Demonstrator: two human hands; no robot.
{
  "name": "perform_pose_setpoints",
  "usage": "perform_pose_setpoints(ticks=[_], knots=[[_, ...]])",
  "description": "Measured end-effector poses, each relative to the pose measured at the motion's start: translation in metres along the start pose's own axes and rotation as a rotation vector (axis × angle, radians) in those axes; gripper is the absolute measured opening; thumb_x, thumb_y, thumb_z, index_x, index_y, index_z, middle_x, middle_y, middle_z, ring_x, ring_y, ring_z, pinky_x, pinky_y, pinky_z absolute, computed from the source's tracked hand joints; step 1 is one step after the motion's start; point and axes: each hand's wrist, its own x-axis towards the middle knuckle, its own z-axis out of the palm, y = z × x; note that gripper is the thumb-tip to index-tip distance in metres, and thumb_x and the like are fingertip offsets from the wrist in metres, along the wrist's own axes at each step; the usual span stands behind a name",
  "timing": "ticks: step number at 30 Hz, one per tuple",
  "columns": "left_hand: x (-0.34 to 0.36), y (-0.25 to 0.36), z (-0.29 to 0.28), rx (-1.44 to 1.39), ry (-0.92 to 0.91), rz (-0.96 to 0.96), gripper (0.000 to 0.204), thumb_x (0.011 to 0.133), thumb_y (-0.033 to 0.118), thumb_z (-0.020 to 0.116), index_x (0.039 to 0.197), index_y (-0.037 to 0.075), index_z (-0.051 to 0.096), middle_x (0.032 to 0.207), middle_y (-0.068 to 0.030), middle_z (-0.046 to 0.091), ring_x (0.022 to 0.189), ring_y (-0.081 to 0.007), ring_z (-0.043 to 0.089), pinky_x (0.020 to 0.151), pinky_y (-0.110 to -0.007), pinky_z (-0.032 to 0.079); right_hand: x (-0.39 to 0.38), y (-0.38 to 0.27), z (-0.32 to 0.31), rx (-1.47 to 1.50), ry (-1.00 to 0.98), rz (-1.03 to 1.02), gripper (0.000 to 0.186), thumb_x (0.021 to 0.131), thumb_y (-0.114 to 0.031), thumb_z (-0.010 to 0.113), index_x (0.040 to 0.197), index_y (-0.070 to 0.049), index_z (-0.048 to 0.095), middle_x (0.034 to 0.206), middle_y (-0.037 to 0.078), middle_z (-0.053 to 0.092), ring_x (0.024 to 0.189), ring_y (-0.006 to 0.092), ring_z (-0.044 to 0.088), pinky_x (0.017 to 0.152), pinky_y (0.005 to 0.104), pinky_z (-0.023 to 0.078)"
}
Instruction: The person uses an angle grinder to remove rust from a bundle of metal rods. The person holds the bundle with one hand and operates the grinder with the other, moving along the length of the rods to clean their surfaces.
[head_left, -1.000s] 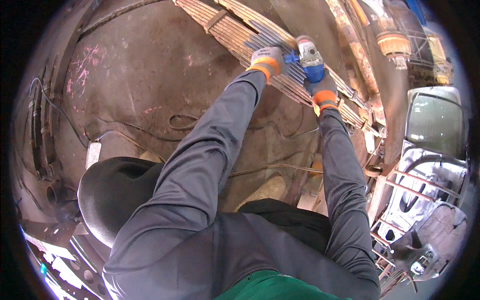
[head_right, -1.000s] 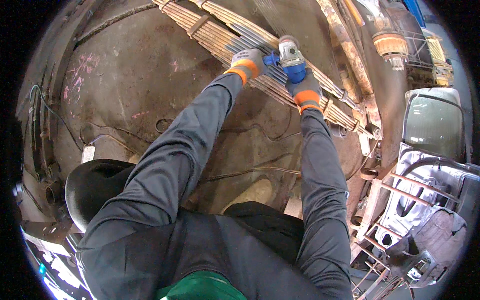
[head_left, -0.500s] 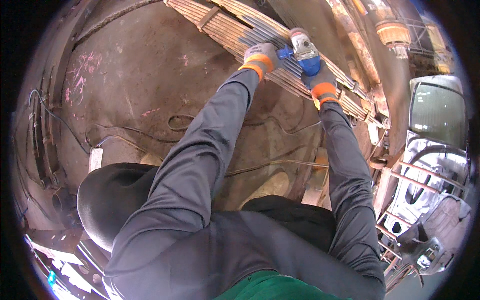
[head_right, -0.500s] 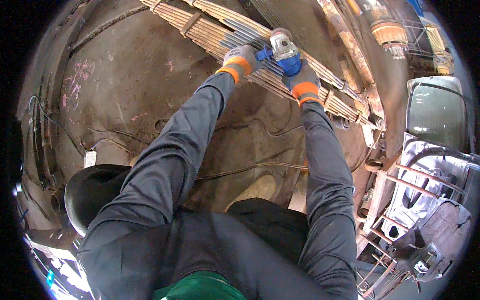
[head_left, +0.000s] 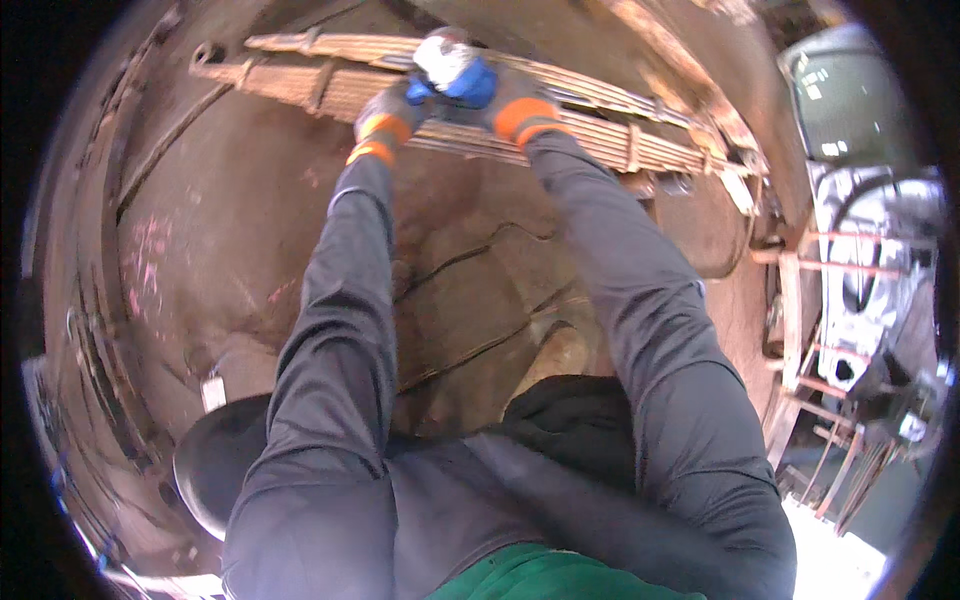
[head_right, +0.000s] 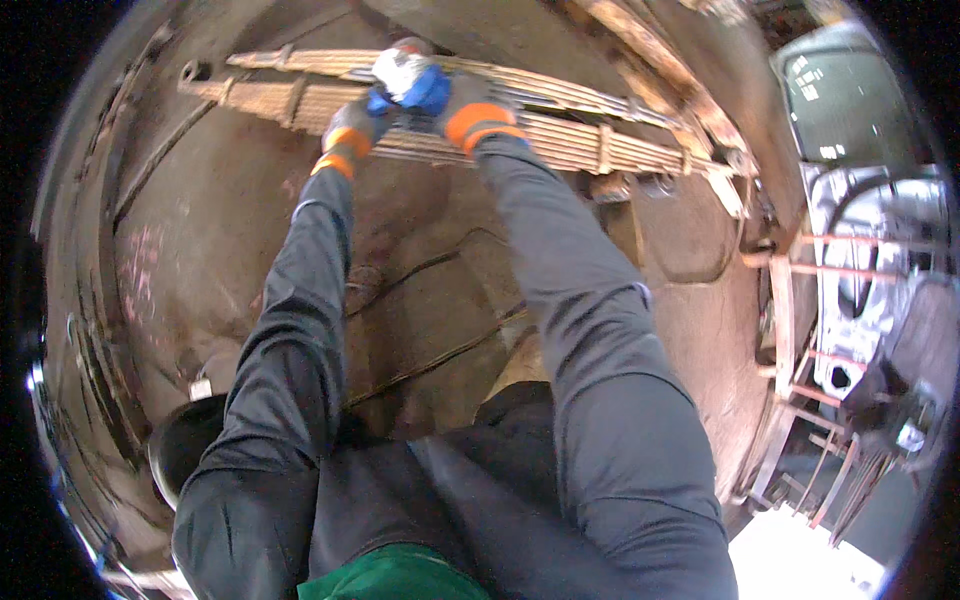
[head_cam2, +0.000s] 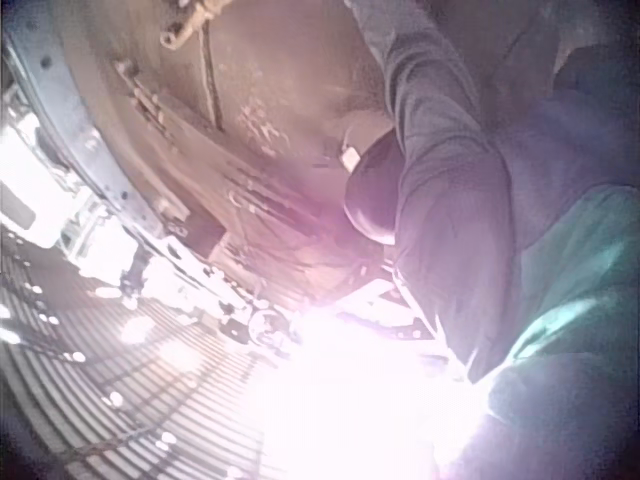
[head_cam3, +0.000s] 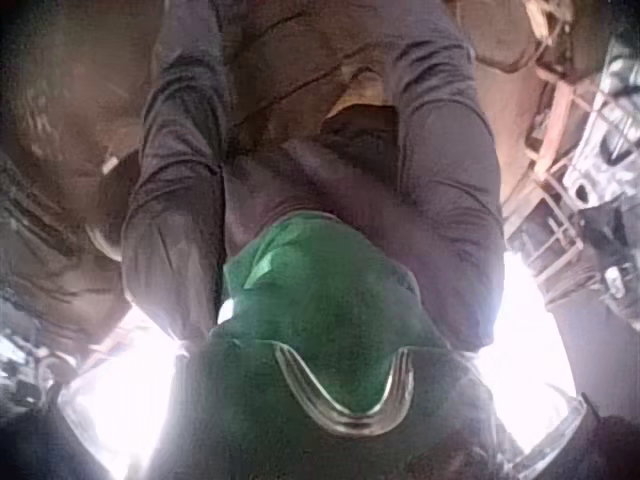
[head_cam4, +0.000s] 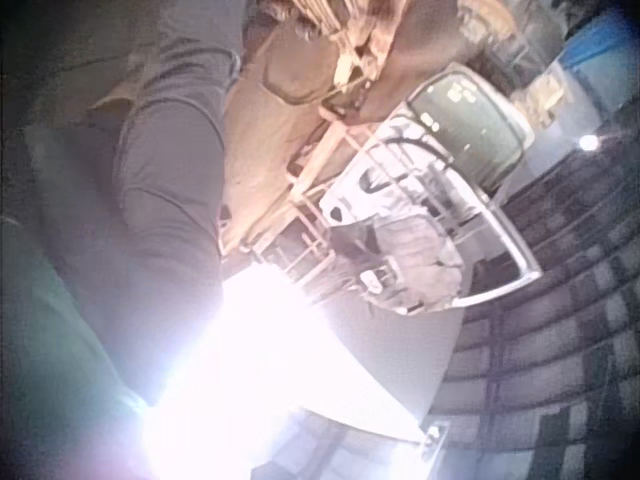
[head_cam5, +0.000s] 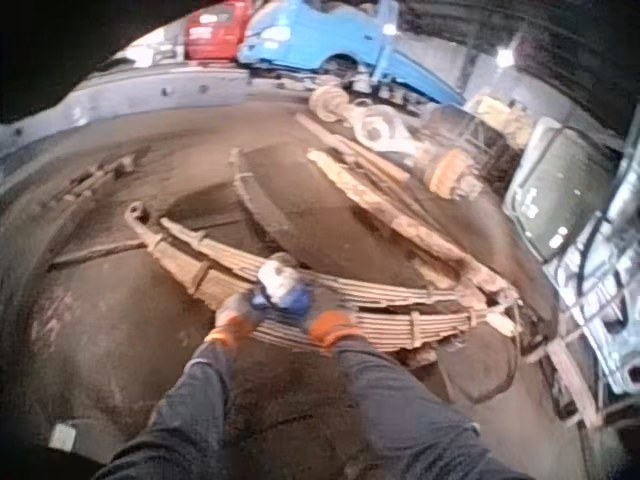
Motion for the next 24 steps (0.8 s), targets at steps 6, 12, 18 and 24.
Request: perform_pose_setpoints(ticks=[6, 12, 18, 24], knots=[[-0.002, 0.008, 0.006, -0.002, 0.017, 0.071, 0.056, 0.08, 0.058, 0.07, 0.118, 0.017, 0.072, 0.113, -0.0171, 0.072, 0.11, -0.0362, 0.067, 0.093, -0.046, 0.052, -0.027, -0.003, -0.02, -0.064, 0.036, 0.107, 0.036, 0.082, -0.03, 0.068, 0.112, -0.011, 0.07, 0.115, 0.021, 0.071, 0.109, 0.0406, 0.067, 0.091, 0.0482, 0.053], [-0.014, 0.06, 0.034, 0.111, -0.091, 0.097, 0.06, 0.076, 0.061, 0.073, 0.112, 0.013, 0.075, 0.108, -0.0182, 0.074, 0.105, -0.0349, 0.07, 0.088, -0.043, 0.054, -0.05, 0.041, -0.051, -0.147, -0.105, 0.266, 0.056, 0.072, -0.033, 0.073, 0.124, -0.015, 0.063, 0.116, 0.02, 0.07, 0.109, 0.0381, 0.067, 0.092, 0.0448, 0.053], [-0.042, 0.133, 0.064, 0.044, -0.126, 0.26, 0.042, 0.082, 0.044, 0.068, 0.11, 0.014, 0.076, 0.113, -0.0173, 0.072, 0.107, -0.0365, 0.068, 0.092, -0.045, 0.053, -0.088, 0.104, -0.084, -0.137, 0.017, 0.377, 0.062, 0.067, -0.032, 0.081, 0.123, -0.013, 0.061, 0.118, 0.019, 0.07, 0.112, 0.0381, 0.066, 0.095, 0.0447, 0.052], [-0.051, 0.146, 0.077, -0.063, -0.177, 0.324, 0.039, 0.082, 0.041, 0.067, 0.109, 0.013, 0.076, 0.111, -0.0176, 0.072, 0.107, -0.0379, 0.068, 0.091, -0.046, 0.053, -0.101, 0.121, -0.095, -0.194, 0.026, 0.436, 0.072, 0.066, -0.034, 0.082, 0.131, -0.014, 0.058, 0.119, 0.016, 0.07, 0.111, 0.0368, 0.066, 0.095, 0.0439, 0.052]])
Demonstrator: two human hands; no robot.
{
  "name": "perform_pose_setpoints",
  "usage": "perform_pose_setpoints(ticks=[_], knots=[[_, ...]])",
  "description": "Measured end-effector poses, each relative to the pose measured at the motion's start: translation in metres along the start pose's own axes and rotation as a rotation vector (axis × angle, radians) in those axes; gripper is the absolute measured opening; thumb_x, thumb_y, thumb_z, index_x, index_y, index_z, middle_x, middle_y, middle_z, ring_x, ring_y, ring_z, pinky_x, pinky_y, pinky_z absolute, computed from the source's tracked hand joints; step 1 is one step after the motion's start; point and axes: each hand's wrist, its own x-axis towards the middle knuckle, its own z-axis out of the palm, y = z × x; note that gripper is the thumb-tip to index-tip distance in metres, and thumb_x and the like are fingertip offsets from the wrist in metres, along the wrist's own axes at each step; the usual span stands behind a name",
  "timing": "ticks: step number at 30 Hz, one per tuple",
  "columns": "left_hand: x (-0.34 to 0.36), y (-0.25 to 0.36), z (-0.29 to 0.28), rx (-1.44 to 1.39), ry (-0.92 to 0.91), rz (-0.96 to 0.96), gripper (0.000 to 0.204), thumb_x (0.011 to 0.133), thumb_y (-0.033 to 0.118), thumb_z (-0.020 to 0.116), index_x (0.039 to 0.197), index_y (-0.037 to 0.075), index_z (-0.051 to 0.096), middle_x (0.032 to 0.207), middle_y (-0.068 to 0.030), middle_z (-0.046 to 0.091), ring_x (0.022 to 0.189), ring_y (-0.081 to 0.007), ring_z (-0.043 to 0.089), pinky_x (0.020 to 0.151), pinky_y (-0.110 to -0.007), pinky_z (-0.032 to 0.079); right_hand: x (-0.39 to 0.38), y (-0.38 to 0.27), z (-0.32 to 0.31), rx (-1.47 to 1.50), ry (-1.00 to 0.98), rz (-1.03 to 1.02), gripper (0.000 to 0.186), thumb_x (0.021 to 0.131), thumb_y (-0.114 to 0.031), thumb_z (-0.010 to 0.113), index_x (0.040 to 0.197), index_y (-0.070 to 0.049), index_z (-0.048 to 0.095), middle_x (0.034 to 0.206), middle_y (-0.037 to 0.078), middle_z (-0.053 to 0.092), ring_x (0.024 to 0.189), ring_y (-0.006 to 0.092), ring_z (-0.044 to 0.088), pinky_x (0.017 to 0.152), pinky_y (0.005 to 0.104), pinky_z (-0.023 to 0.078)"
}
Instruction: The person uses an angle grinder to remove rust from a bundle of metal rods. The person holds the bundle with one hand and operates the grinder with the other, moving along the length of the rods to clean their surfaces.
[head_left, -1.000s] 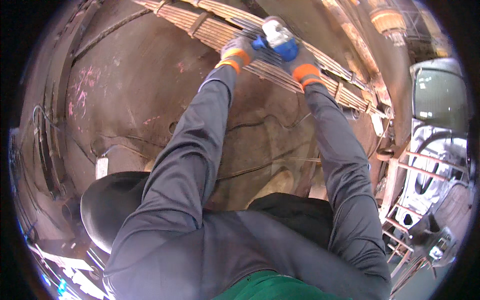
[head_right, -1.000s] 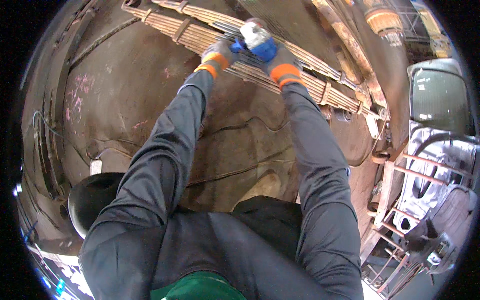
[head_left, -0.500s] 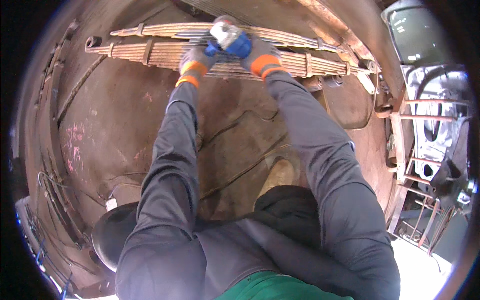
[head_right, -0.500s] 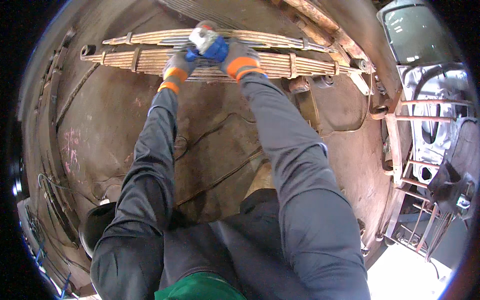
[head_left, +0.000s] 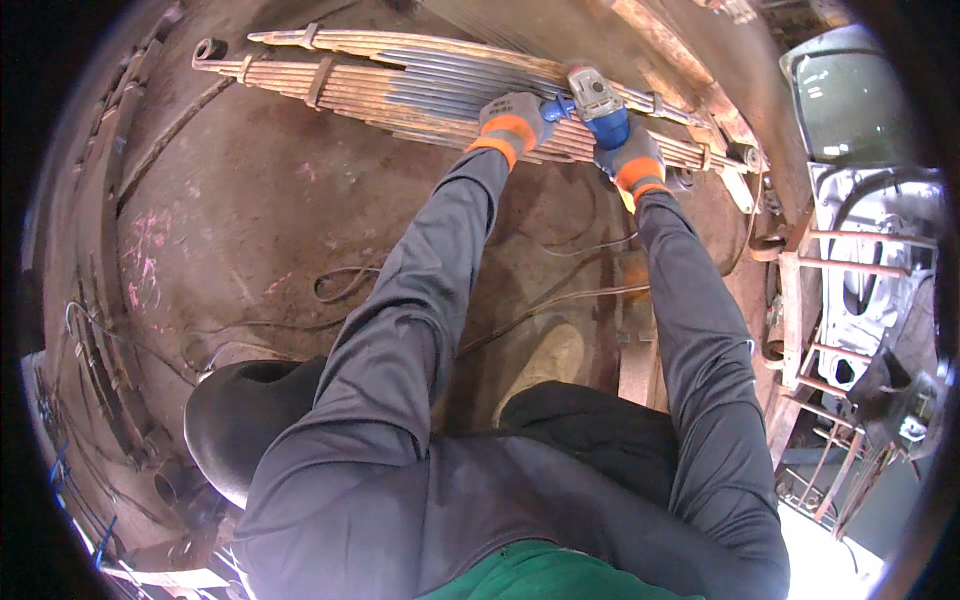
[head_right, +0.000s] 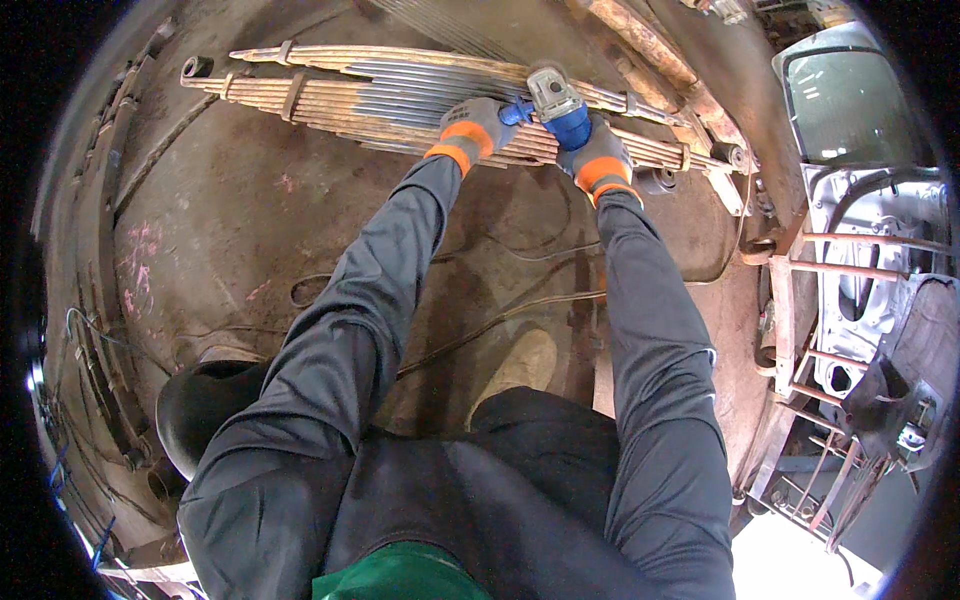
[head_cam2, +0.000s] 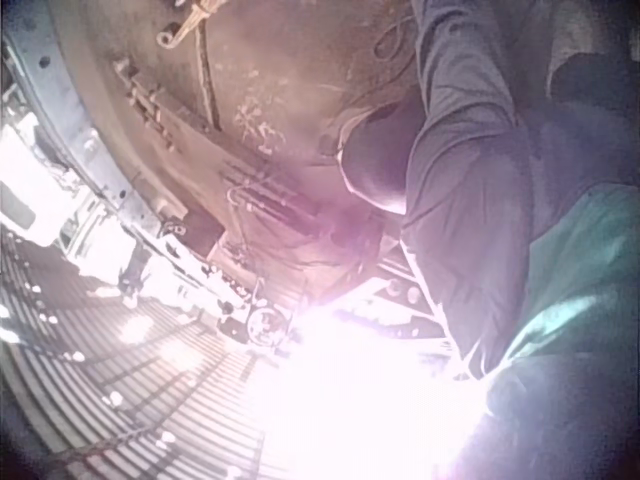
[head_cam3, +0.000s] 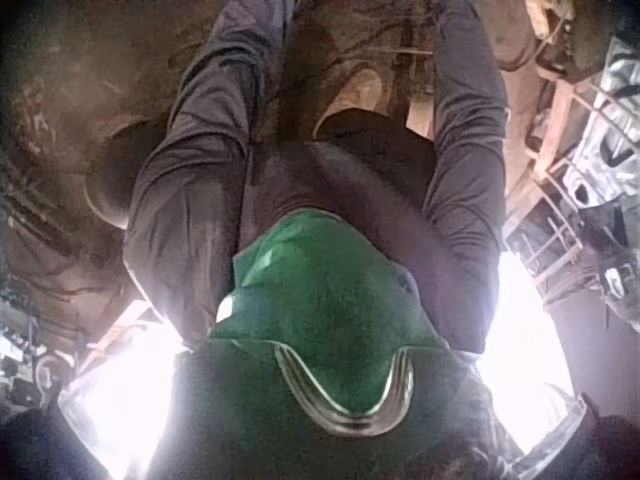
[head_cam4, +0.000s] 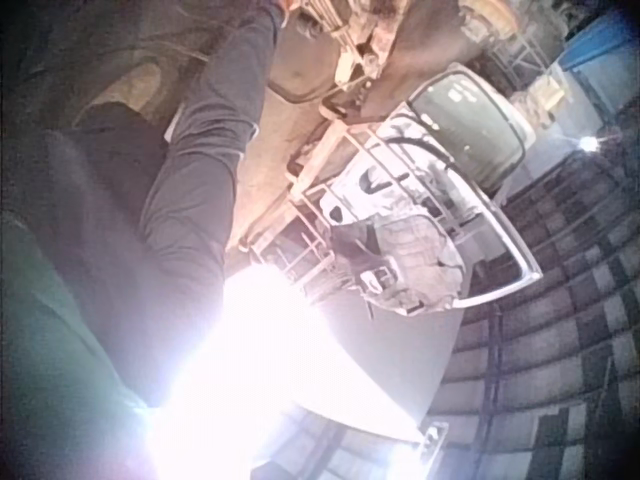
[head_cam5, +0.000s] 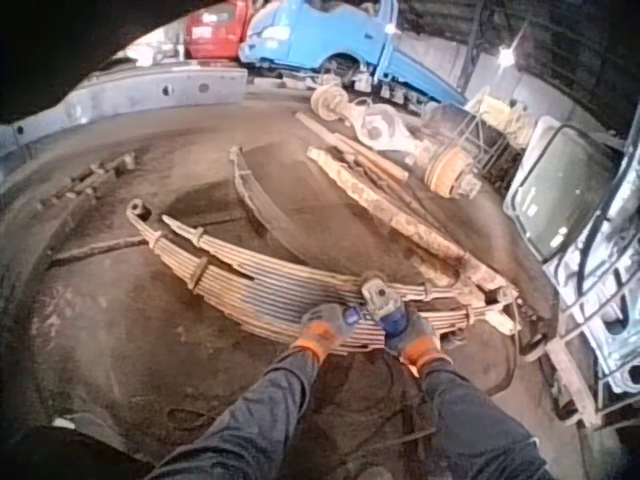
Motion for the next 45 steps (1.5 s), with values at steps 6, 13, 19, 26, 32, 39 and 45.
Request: perform_pose_setpoints(ticks=[6, 13, 19, 26, 32, 39, 45], knots=[[-0.002, -0.032, 0.0, 0.032, 0.065, -0.065, 0.044, 0.084, 0.053, 0.064, 0.109, 0.019, 0.076, 0.107, -0.0155, 0.073, 0.101, -0.0399, 0.069, 0.089, -0.048, 0.054, -0.003, -0.03, 0.004, 0.007, -0.024, -0.101, 0.061, 0.07, -0.034, 0.076, 0.125, -0.015, 0.061, 0.117, 0.016, 0.071, 0.109, 0.0379, 0.067, 0.094, 0.0442, 0.052], [-0.016, -0.068, -0.03, 0.011, 0.082, -0.144, 0.042, 0.085, 0.052, 0.064, 0.111, 0.021, 0.075, 0.112, -0.0142, 0.073, 0.106, -0.0373, 0.067, 0.091, -0.045, 0.053, -0.005, -0.077, 0.02, 0.049, -0.003, -0.19, 0.06, 0.073, -0.035, 0.075, 0.129, -0.017, 0.061, 0.117, 0.018, 0.07, 0.109, 0.0394, 0.066, 0.094, 0.0455, 0.052], [-0.021, -0.094, -0.062, 0.03, 0.189, -0.171, 0.043, 0.084, 0.045, 0.067, 0.119, 0.022, 0.072, 0.112, -0.0153, 0.073, 0.107, -0.0364, 0.068, 0.092, -0.045, 0.053, 0.004, -0.119, 0.026, 0.03, -0.042, -0.247, 0.055, 0.075, -0.036, 0.072, 0.121, -0.009, 0.063, 0.113, 0.023, 0.071, 0.107, 0.0421, 0.066, 0.092, 0.0468, 0.052], [-0.02, -0.126, -0.081, 0.065, 0.211, -0.201, 0.05, 0.082, 0.052, 0.068, 0.124, 0.022, 0.07, 0.117, -0.0132, 0.072, 0.112, -0.0341, 0.066, 0.096, -0.045, 0.051, 0.005, -0.153, 0.035, 0.07, -0.057, -0.287, 0.059, 0.075, -0.038, 0.074, 0.126, -0.011, 0.061, 0.115, 0.02, 0.071, 0.11, 0.0399, 0.066, 0.094, 0.0457, 0.052], [-0.017, -0.113, -0.082, 0.109, 0.161, -0.256, 0.056, 0.076, 0.057, 0.074, 0.112, 0.015, 0.075, 0.111, -0.0172, 0.073, 0.106, -0.0346, 0.069, 0.091, -0.044, 0.054, 0.0, -0.144, 0.029, 0.052, -0.093, -0.227, 0.065, 0.07, -0.035, 0.078, 0.128, -0.013, 0.059, 0.117, 0.019, 0.07, 0.111, 0.0389, 0.066, 0.095, 0.0458, 0.052], [-0.008, -0.063, -0.057, 0.08, 0.085, -0.16, 0.062, 0.076, 0.061, 0.071, 0.109, 0.008, 0.075, 0.109, -0.022, 0.072, 0.105, -0.0376, 0.069, 0.091, -0.045, 0.053, 0.009, -0.086, 0.027, 0.081, -0.021, -0.152, 0.062, 0.071, -0.036, 0.075, 0.127, -0.015, 0.061, 0.118, 0.018, 0.07, 0.111, 0.0387, 0.066, 0.095, 0.0444, 0.052], [0.013, -0.024, -0.028, 0.145, 0.003, -0.12, 0.048, 0.082, 0.053, 0.068, 0.11, 0.014, 0.075, 0.11, -0.0189, 0.072, 0.104, -0.0391, 0.068, 0.091, -0.048, 0.053, 0.016, -0.034, 0.015, 0.084, -0.014, -0.052, 0.069, 0.065, -0.037, 0.082, 0.126, -0.014, 0.06, 0.117, 0.016, 0.071, 0.109, 0.0373, 0.067, 0.094, 0.0438, 0.052]])
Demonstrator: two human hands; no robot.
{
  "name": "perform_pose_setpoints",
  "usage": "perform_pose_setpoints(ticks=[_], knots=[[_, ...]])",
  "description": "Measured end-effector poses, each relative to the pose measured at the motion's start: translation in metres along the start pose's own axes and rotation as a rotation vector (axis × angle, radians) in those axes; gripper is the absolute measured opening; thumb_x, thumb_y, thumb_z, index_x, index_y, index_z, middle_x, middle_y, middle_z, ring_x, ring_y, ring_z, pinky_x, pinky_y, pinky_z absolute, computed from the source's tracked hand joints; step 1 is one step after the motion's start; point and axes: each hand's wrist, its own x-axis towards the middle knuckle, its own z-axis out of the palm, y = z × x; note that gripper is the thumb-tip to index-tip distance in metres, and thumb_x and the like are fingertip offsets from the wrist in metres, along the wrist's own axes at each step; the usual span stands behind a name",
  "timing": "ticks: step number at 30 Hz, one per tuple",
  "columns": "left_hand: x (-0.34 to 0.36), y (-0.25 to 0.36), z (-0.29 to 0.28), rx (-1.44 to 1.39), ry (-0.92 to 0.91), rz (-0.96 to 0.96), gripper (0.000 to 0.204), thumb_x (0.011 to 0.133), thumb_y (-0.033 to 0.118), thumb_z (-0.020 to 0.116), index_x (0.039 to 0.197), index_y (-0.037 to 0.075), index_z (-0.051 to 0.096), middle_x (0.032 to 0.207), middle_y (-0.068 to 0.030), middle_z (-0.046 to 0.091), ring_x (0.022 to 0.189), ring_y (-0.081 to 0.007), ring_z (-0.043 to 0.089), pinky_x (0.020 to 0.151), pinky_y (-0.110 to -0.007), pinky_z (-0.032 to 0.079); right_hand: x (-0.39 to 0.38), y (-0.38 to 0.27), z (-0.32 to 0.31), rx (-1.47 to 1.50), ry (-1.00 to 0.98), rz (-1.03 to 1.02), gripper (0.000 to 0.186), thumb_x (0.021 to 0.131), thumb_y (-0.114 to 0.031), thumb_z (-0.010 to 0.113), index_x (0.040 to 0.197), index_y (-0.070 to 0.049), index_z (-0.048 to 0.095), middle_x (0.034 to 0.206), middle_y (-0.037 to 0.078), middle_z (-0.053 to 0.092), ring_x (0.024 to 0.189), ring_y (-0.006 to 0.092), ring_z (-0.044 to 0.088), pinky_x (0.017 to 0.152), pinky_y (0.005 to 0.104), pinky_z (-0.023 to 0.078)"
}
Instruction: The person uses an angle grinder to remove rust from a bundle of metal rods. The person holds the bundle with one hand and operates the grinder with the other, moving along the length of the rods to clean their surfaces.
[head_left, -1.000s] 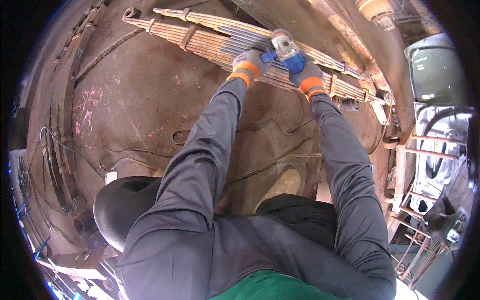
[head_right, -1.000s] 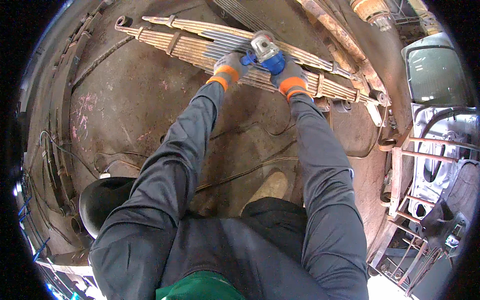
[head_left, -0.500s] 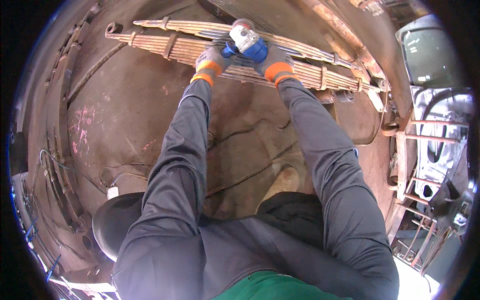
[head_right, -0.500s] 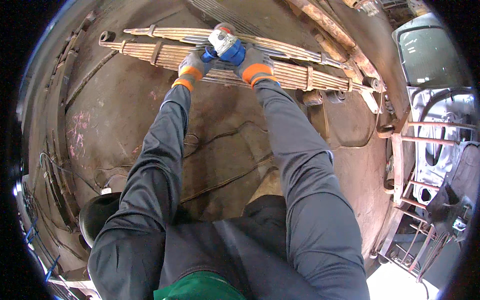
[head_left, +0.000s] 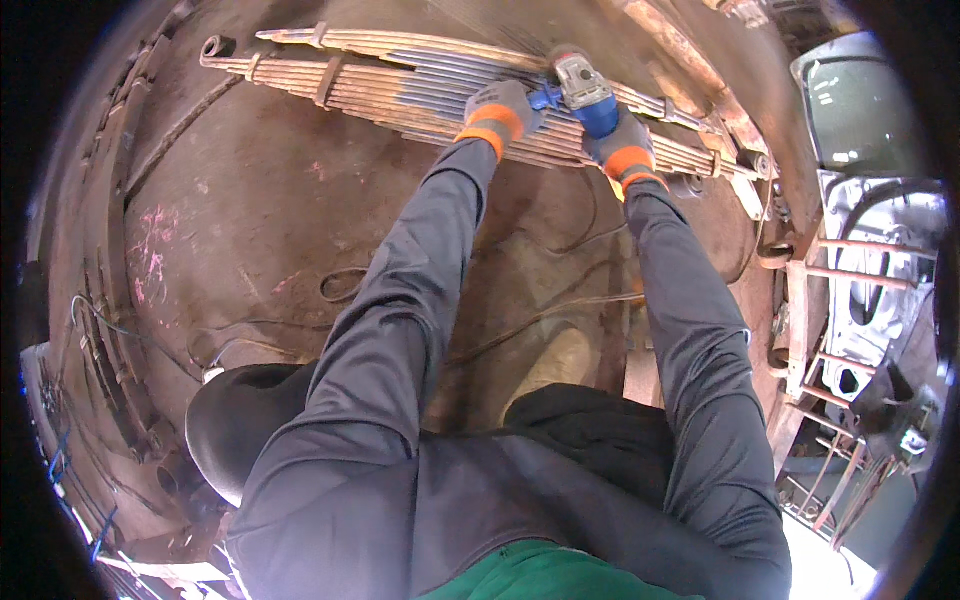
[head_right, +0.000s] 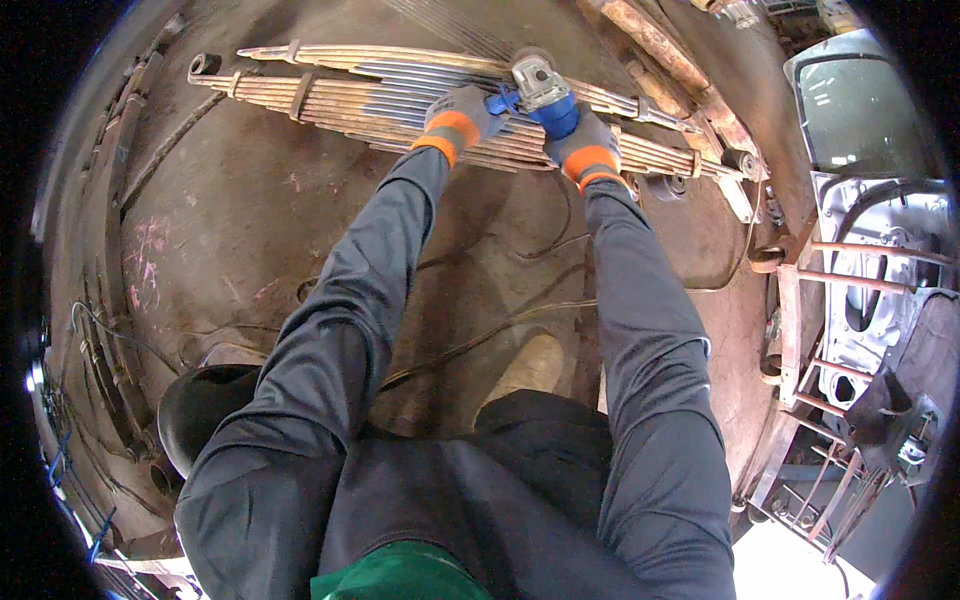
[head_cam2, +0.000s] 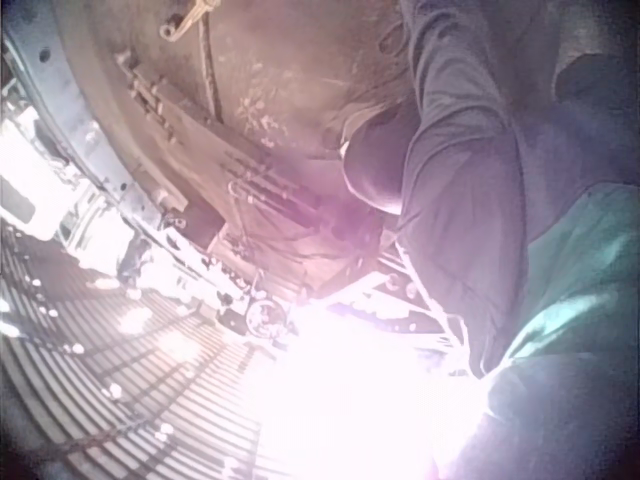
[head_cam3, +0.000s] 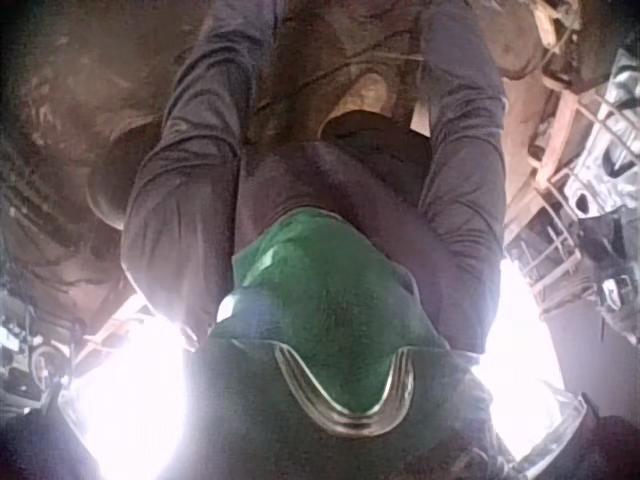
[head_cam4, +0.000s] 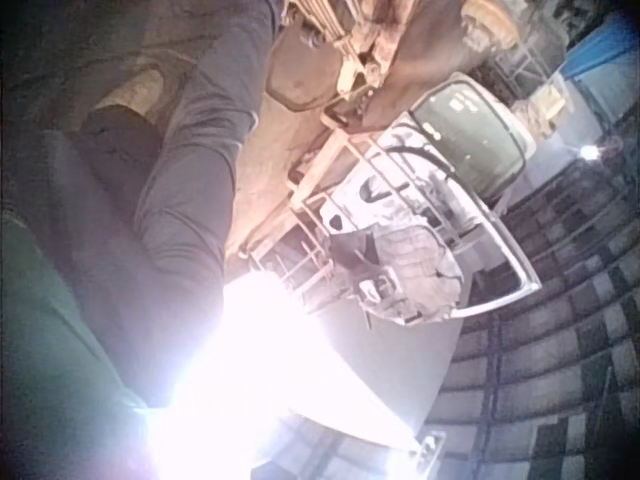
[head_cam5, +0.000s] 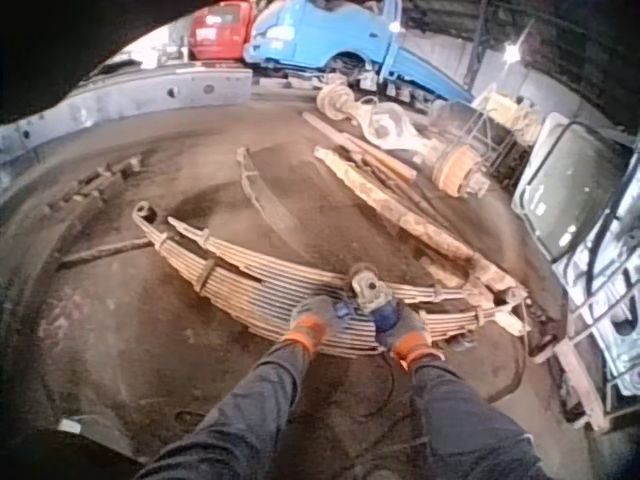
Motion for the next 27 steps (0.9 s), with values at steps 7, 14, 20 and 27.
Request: perform_pose_setpoints(ticks=[7, 14, 20, 27], knots=[[-0.005, 0.02, 0.029, -0.084, 0.048, 0.096, 0.042, 0.08, 0.048, 0.07, 0.104, 0.014, 0.077, 0.103, -0.0188, 0.073, 0.099, -0.04, 0.069, 0.086, -0.048, 0.054, -0.016, 0.031, -0.008, -0.001, 0.062, 0.008, 0.065, 0.067, -0.036, 0.081, 0.125, -0.015, 0.061, 0.114, 0.017, 0.071, 0.109, 0.0369, 0.067, 0.094, 0.0431, 0.052], [-0.011, 0.004, 0.007, -0.077, 0.028, 0.021, 0.04, 0.081, 0.039, 0.069, 0.108, 0.01, 0.076, 0.11, -0.0189, 0.072, 0.105, -0.0384, 0.069, 0.09, -0.046, 0.054, -0.012, 0.003, -0.006, 0.014, 0.006, -0.008, 0.059, 0.068, -0.034, 0.079, 0.121, -0.015, 0.063, 0.113, 0.016, 0.072, 0.107, 0.0373, 0.068, 0.092, 0.0438, 0.053], [-0.017, -0.027, -0.01, -0.084, 0.029, -0.025, 0.043, 0.08, 0.043, 0.07, 0.107, 0.01, 0.076, 0.109, -0.0191, 0.073, 0.106, -0.0381, 0.069, 0.091, -0.046, 0.054, -0.018, -0.032, 0.007, 0.029, -0.017, -0.035, 0.078, 0.066, -0.032, 0.081, 0.138, -0.018, 0.055, 0.117, 0.017, 0.071, 0.109, 0.038, 0.067, 0.094, 0.0439, 0.053], [-0.012, -0.033, -0.012, -0.105, 0.043, -0.042, 0.049, 0.078, 0.048, 0.072, 0.107, 0.008, 0.076, 0.109, -0.0212, 0.072, 0.106, -0.0389, 0.069, 0.092, -0.045, 0.053, -0.008, -0.041, 0.001, -0.071, -0.057, -0.032, 0.075, 0.066, -0.035, 0.083, 0.133, -0.013, 0.058, 0.119, 0.017, 0.07, 0.112, 0.0372, 0.066, 0.097, 0.0439, 0.051]])
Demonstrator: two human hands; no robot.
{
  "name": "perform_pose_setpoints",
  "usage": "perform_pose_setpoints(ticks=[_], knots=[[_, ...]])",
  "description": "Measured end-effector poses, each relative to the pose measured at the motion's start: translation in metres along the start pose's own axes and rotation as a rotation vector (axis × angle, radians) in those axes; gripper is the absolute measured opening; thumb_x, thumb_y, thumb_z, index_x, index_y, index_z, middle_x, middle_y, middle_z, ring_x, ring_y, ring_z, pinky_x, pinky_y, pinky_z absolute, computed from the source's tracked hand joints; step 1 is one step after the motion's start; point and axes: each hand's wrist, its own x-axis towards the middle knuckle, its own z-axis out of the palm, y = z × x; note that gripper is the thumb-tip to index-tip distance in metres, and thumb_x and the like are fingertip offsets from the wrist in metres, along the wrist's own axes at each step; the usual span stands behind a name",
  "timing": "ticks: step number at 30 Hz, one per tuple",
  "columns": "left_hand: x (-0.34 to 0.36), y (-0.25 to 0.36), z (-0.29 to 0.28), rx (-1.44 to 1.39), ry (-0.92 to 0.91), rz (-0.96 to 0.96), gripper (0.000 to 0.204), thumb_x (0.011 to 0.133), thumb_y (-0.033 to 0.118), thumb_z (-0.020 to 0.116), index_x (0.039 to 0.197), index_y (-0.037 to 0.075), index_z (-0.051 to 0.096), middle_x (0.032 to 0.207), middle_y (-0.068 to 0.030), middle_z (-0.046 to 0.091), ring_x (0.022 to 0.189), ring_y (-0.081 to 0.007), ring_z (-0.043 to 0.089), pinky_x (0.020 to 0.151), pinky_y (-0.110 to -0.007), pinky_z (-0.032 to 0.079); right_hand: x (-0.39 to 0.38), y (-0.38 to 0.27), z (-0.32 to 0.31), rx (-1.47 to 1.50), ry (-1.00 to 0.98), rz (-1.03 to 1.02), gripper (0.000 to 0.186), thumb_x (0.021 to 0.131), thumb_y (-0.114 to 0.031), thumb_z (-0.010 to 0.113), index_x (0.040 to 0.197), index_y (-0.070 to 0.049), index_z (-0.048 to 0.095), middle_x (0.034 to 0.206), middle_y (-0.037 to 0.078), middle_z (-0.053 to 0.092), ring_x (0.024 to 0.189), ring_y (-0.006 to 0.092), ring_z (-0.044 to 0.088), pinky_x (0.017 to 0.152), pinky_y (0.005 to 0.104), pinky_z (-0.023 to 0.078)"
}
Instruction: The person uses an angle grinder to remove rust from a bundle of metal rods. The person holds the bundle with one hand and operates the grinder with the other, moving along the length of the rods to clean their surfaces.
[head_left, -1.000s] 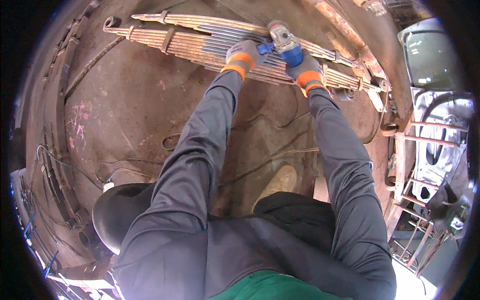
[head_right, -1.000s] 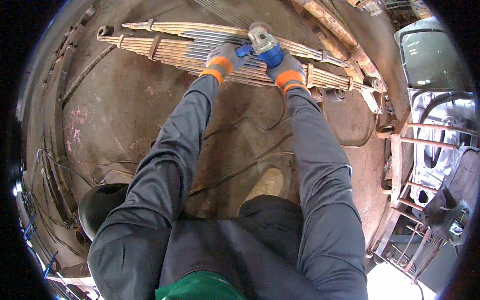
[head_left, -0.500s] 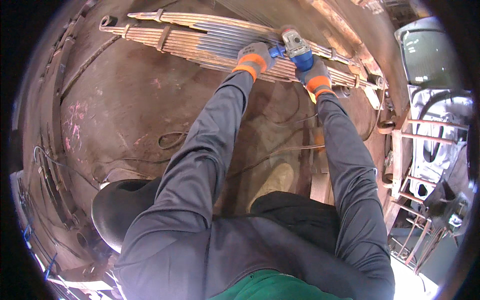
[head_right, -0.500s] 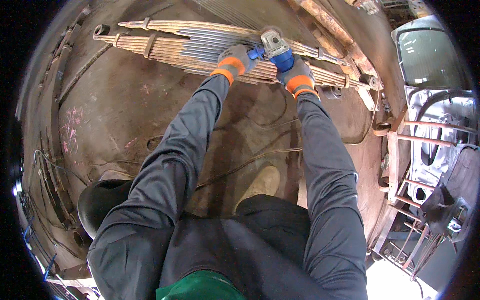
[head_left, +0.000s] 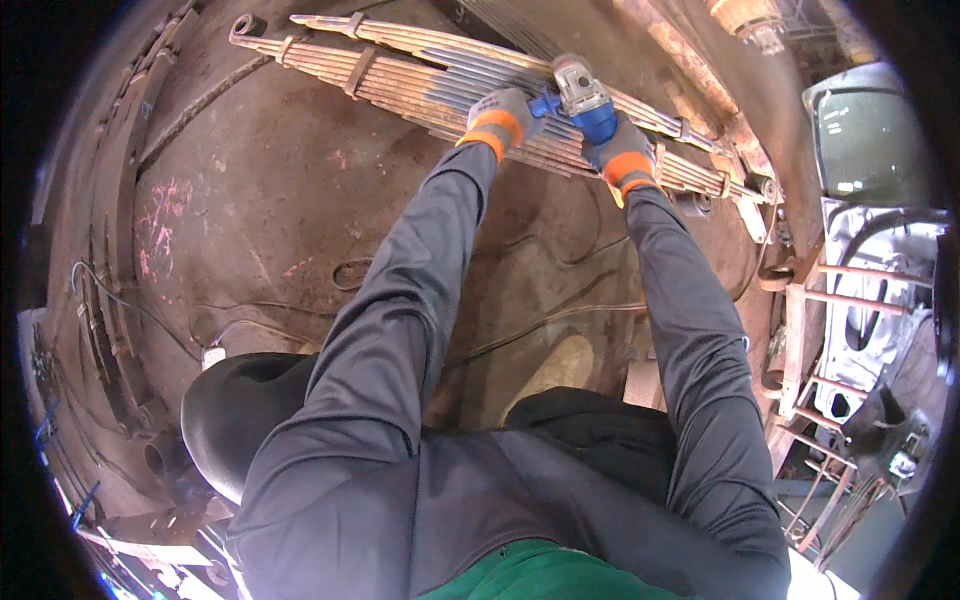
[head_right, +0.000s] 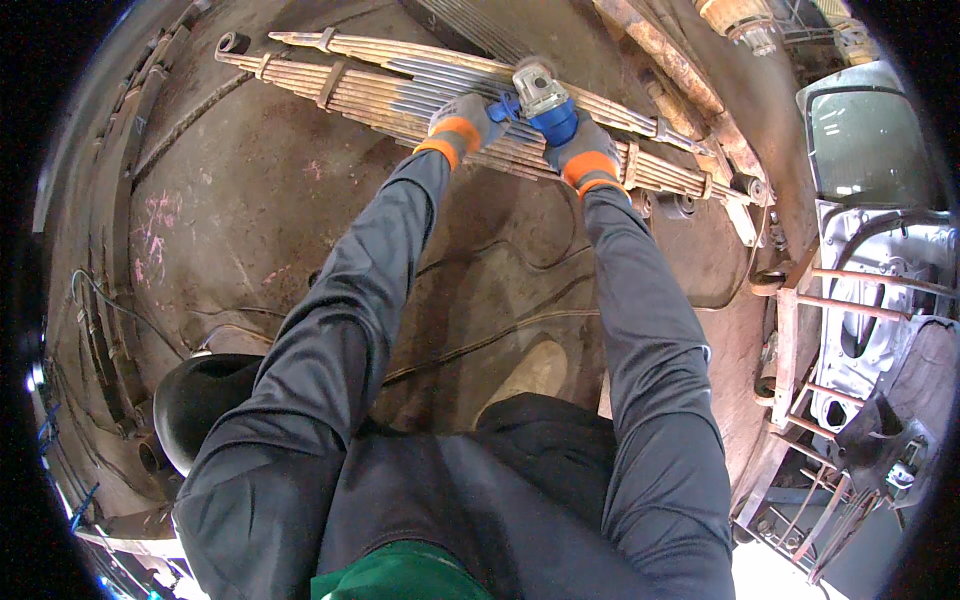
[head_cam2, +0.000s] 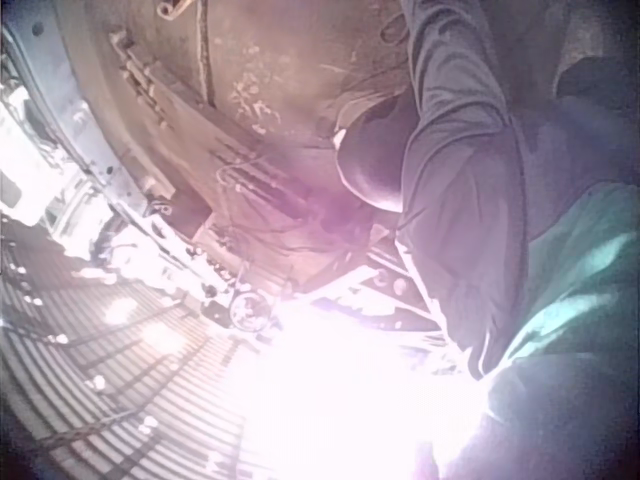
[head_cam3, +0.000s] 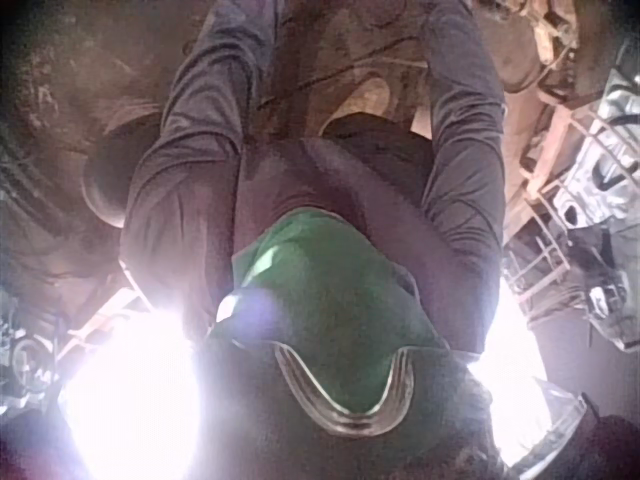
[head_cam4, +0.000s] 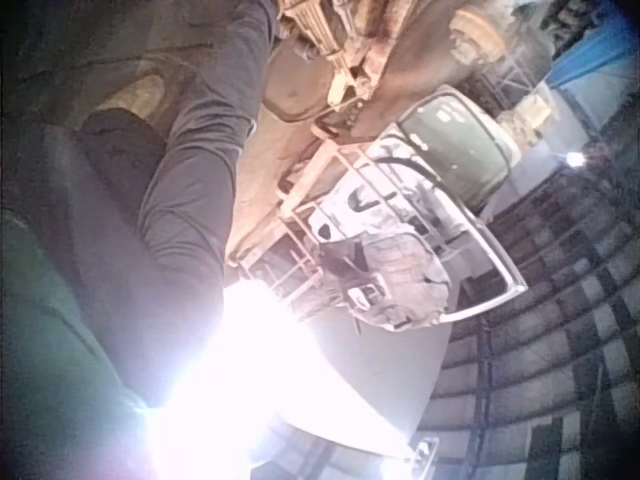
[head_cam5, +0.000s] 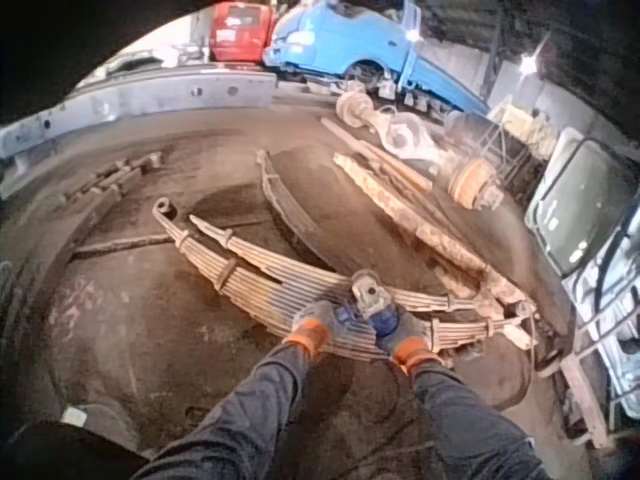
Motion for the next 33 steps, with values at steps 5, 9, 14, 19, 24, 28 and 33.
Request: perform_pose_setpoints(ticks=[5, 9, 14, 19, 24, 28, 33], knots=[[0.0, -0.006, 0.005, -0.07, 0.03, -0.019, 0.05, 0.079, 0.047, 0.072, 0.106, 0.006, 0.076, 0.108, -0.022, 0.072, 0.106, -0.039, 0.069, 0.092, -0.044, 0.053, -0.004, -0.009, -0.009, -0.001, 0.003, -0.053, 0.067, 0.07, -0.039, 0.079, 0.13, -0.014, 0.061, 0.121, 0.017, 0.07, 0.113, 0.0375, 0.066, 0.097, 0.0436, 0.051], [0.002, -0.015, 0.0, -0.058, 0.023, -0.049, 0.05, 0.078, 0.048, 0.073, 0.107, 0.007, 0.076, 0.109, -0.0213, 0.072, 0.107, -0.0386, 0.069, 0.093, -0.044, 0.053, -0.004, -0.021, -0.009, 0.034, 0.026, -0.076, 0.065, 0.071, -0.037, 0.076, 0.131, -0.016, 0.061, 0.12, 0.016, 0.07, 0.113, 0.0379, 0.065, 0.097, 0.0434, 0.051], [-0.005, -0.025, -0.014, -0.051, 0.058, -0.078, 0.052, 0.077, 0.049, 0.074, 0.108, 0.008, 0.076, 0.111, -0.0209, 0.072, 0.108, -0.0379, 0.068, 0.093, -0.043, 0.053, 0.007, -0.033, 0.001, -0.019, 0.012, -0.13, 0.065, 0.071, -0.04, 0.076, 0.129, -0.016, 0.062, 0.12, 0.017, 0.07, 0.113, 0.0383, 0.065, 0.096, 0.0433, 0.052], [-0.012, -0.037, -0.031, -0.042, 0.058, -0.161, 0.056, 0.077, 0.053, 0.074, 0.108, 0.006, 0.075, 0.112, -0.0227, 0.071, 0.108, -0.0371, 0.068, 0.094, -0.043, 0.053, 0.016, -0.047, 0.011, -0.036, 0.005, -0.15, 0.06, 0.069, -0.041, 0.078, 0.121, -0.013, 0.065, 0.118, 0.018, 0.07, 0.112, 0.0387, 0.065, 0.095, 0.0441, 0.052], [-0.016, -0.053, -0.047, -0.03, 0.073, -0.176, 0.057, 0.078, 0.052, 0.071, 0.11, 0.005, 0.075, 0.114, -0.0232, 0.071, 0.11, -0.0372, 0.067, 0.095, -0.043, 0.052, 0.023, -0.066, 0.022, 0.016, 0.007, -0.198, 0.056, 0.066, -0.039, 0.082, 0.112, -0.01, 0.066, 0.115, 0.019, 0.07, 0.11, 0.0395, 0.065, 0.093, 0.0455, 0.052], [-0.01, -0.067, -0.058, -0.061, 0.081, -0.211, 0.053, 0.08, 0.047, 0.068, 0.111, 0.005, 0.074, 0.115, -0.0225, 0.07, 0.111, -0.0373, 0.067, 0.095, -0.044, 0.052, 0.029, -0.086, 0.03, 0.048, 0.046, -0.222, 0.056, 0.064, -0.037, 0.083, 0.11, -0.01, 0.066, 0.113, 0.02, 0.07, 0.108, 0.0406, 0.066, 0.094, 0.0452, 0.052], [-0.001, -0.081, -0.071, -0.054, 0.039, -0.188, 0.05, 0.081, 0.042, 0.067, 0.116, 0.007, 0.073, 0.115, -0.0204, 0.071, 0.111, -0.0358, 0.068, 0.094, -0.044, 0.053, 0.029, -0.104, 0.028, 0.094, 0.061, -0.243, 0.055, 0.063, -0.034, 0.083, 0.108, -0.009, 0.065, 0.109, 0.02, 0.071, 0.105, 0.042, 0.067, 0.091, 0.0442, 0.053]])
